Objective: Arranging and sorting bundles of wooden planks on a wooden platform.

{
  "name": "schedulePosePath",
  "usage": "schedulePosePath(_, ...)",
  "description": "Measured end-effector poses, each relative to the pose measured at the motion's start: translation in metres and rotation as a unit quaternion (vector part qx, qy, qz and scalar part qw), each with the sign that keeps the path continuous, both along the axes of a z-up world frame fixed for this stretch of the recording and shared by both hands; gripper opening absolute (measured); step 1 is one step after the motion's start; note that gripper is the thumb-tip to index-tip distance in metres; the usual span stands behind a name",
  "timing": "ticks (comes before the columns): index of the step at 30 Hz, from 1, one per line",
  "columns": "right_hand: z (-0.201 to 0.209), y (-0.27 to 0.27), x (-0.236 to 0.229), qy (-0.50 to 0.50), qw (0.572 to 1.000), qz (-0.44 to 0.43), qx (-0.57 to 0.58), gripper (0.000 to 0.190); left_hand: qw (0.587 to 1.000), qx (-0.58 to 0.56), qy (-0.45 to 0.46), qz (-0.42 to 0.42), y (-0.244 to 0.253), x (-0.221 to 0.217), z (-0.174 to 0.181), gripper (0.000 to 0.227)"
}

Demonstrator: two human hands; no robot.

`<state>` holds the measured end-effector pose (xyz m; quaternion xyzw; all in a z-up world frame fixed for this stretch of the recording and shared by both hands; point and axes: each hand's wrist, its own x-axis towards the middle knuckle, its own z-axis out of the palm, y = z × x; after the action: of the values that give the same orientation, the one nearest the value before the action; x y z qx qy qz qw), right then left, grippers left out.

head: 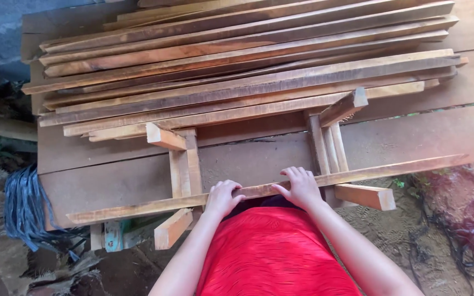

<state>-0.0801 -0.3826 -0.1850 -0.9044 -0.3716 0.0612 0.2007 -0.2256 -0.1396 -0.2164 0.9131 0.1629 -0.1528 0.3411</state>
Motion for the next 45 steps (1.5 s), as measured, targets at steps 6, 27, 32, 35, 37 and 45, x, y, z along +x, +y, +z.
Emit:
schedulePosePath(6,0.006,0.008,0.019,0.222,0.937,0.019,-0.268,0.075,0.998,-0.013,0.063,0.0,0.004,0.012,-0.003,0.033)
schedulePosePath(27,-0.039,0.068,0.125,0.063,0.989,-0.118,0.056,0.04,0.979,-0.092,-0.017,0.18,0.055,0.135,-0.014,0.028)
schedulePosePath(32,-0.034,0.095,0.175,-0.048,0.994,-0.099,0.025,0.061,0.979,0.111,-0.107,0.136,0.084,0.178,-0.014,0.043)
schedulePosePath(35,-0.042,0.099,0.191,-0.072,0.992,-0.085,-0.051,0.072,0.974,0.181,-0.082,0.106,0.096,0.189,-0.02,0.064)
schedulePosePath(37,-0.045,0.098,0.196,-0.073,0.99,-0.077,-0.097,0.074,0.975,0.191,-0.052,0.104,0.098,0.189,-0.022,0.069)
schedulePosePath(45,-0.053,0.081,0.208,-0.049,0.995,-0.035,-0.081,0.043,0.965,0.232,-0.036,0.117,0.105,0.192,-0.04,0.049)
